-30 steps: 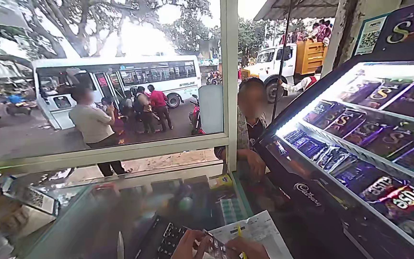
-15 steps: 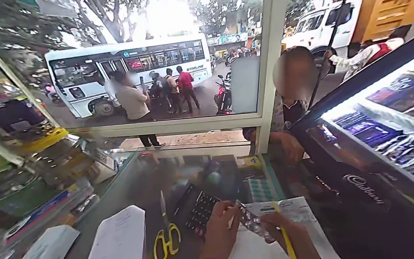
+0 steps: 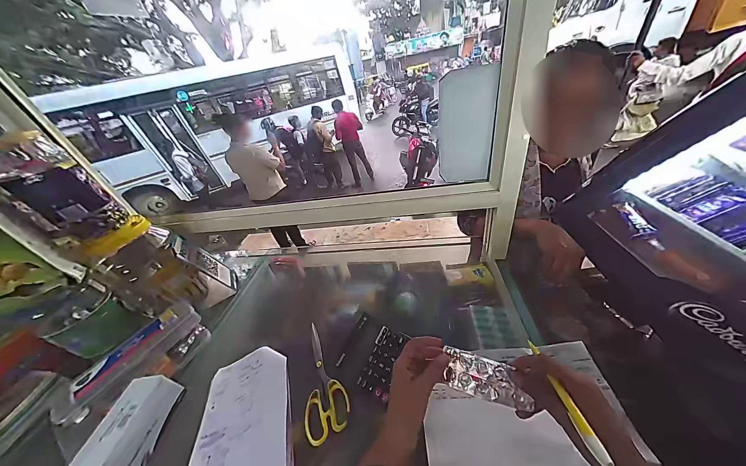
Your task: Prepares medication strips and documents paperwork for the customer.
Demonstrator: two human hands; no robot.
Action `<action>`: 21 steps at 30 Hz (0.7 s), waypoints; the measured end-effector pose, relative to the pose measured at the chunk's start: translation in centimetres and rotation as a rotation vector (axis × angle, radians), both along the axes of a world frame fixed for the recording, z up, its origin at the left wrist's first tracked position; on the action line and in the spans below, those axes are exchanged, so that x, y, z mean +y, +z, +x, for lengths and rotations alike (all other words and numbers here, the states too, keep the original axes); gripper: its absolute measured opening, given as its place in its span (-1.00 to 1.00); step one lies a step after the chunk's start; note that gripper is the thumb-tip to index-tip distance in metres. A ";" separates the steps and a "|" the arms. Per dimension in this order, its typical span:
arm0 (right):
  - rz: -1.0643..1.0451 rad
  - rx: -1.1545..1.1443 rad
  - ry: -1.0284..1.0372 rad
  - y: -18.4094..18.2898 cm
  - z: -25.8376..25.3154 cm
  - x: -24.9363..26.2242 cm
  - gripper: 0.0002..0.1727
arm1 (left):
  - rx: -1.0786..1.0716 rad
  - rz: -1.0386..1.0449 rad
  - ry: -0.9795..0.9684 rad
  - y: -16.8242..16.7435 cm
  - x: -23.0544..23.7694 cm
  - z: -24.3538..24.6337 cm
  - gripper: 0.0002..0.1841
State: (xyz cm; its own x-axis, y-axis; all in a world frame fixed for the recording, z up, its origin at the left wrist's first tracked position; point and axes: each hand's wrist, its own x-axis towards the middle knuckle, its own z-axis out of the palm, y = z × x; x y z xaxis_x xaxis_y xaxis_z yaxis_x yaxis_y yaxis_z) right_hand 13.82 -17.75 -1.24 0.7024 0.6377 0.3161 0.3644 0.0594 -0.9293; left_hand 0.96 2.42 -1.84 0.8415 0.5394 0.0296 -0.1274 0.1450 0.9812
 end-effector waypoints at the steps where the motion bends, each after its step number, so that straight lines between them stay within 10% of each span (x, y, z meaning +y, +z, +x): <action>1: 0.003 0.013 0.009 -0.1 0.1 0.0 -0.80 | 0.010 -0.025 -0.010 0.1 0.0 -0.1 -0.67; 21: -0.061 -0.149 -0.061 0.1 0.2 0.0 -0.78 | 0.013 0.111 0.033 0.7 -1.4 -0.6 -0.76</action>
